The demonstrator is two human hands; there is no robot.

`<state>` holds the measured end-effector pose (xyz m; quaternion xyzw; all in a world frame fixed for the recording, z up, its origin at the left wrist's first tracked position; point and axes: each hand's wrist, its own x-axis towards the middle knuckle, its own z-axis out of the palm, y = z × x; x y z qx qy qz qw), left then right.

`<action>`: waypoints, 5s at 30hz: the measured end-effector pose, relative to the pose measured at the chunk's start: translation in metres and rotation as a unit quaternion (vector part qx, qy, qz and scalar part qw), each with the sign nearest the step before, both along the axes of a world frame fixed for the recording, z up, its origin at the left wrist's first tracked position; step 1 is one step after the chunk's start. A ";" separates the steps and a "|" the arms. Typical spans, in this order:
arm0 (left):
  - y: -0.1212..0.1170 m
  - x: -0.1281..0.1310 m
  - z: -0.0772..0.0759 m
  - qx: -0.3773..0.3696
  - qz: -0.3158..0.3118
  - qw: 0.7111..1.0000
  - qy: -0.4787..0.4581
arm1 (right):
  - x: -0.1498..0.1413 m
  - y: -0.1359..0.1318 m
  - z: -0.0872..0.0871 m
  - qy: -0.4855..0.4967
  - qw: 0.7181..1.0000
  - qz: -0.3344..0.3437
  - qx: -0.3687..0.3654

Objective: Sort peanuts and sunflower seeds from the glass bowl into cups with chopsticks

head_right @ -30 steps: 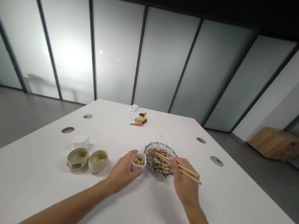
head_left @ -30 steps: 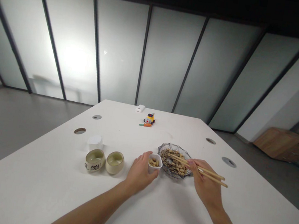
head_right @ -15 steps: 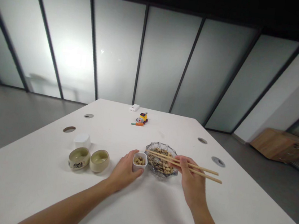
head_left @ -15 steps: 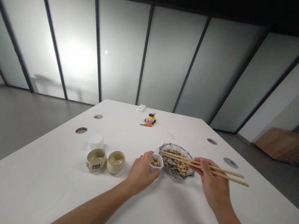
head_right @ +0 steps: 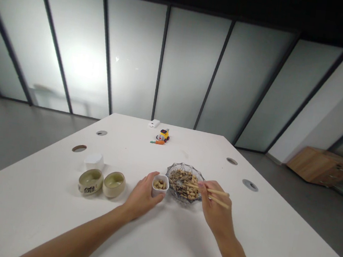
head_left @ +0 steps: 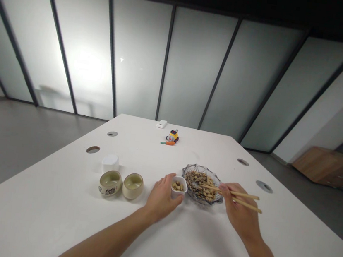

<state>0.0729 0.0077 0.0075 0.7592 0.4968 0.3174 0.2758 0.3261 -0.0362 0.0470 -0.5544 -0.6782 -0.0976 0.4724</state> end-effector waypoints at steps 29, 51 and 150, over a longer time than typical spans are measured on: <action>0.000 0.000 -0.001 0.000 0.007 1.000 -0.001 | -0.010 0.006 -0.020 0.088 0.991 0.098 -0.002; -0.002 0.000 0.001 0.003 0.004 1.000 -0.006 | -0.016 0.002 -0.002 0.442 0.877 0.169 -0.082; 0.003 0.000 -0.008 0.016 0.005 1.000 -0.007 | -0.004 0.018 -0.022 0.091 0.994 0.054 0.028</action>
